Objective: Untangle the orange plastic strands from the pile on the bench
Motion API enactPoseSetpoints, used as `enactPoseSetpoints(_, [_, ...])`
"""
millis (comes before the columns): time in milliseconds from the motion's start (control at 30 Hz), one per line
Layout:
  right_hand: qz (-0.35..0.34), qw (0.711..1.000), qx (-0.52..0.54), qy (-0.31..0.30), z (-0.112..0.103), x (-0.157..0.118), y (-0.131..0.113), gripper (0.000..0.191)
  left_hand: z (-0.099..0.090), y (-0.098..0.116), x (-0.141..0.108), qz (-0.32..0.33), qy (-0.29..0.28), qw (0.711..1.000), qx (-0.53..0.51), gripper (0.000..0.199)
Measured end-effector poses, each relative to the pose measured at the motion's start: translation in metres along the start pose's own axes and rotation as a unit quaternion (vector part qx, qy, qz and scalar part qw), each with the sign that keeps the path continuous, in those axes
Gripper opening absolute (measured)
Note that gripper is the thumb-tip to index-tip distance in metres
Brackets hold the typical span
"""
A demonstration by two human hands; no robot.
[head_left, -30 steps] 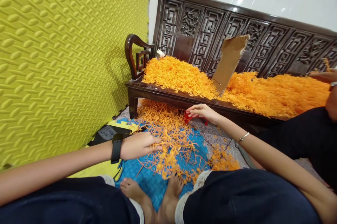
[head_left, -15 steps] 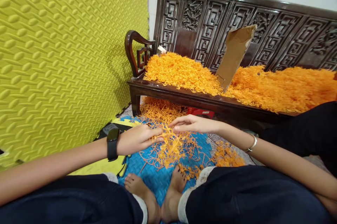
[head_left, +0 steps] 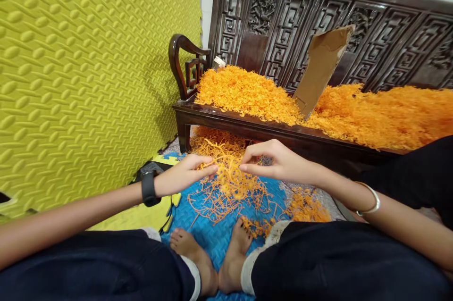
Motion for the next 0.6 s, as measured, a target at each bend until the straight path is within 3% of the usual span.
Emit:
enactPoseSetpoints(167, [-0.024,0.996,-0.031,0.081,-0.004,-0.002,-0.002,0.025,-0.001,-0.007,-0.001,-0.097,0.025,0.974,-0.201,0.027])
enactPoseSetpoints(333, [-0.087,0.979,-0.084,0.162,-0.009,-0.006,-0.015,0.016,-0.005,-0.011,-0.002,-0.149,0.1,0.939,-0.295,0.023])
enactPoseSetpoints(467, [-0.184,0.935,-0.25,0.171,0.002,-0.006,-0.026,0.023,-0.002,-0.01,-0.001,-0.15,0.084,0.922,-0.347,0.024])
enactPoseSetpoints(600, [-0.196,0.892,-0.346,0.217,0.01,-0.001,-0.027,0.021,0.003,-0.012,0.001,-0.15,0.06,0.913,-0.374,0.024])
Point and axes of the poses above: each hand's wrist, its own x-axis towards the middle knuckle, its own z-axis out of the palm, y = z × x, the point moved 4 cm from there along x, towards the middle knuckle, and after that the axes turned 6 degrees about z, right-handed, at the moved point
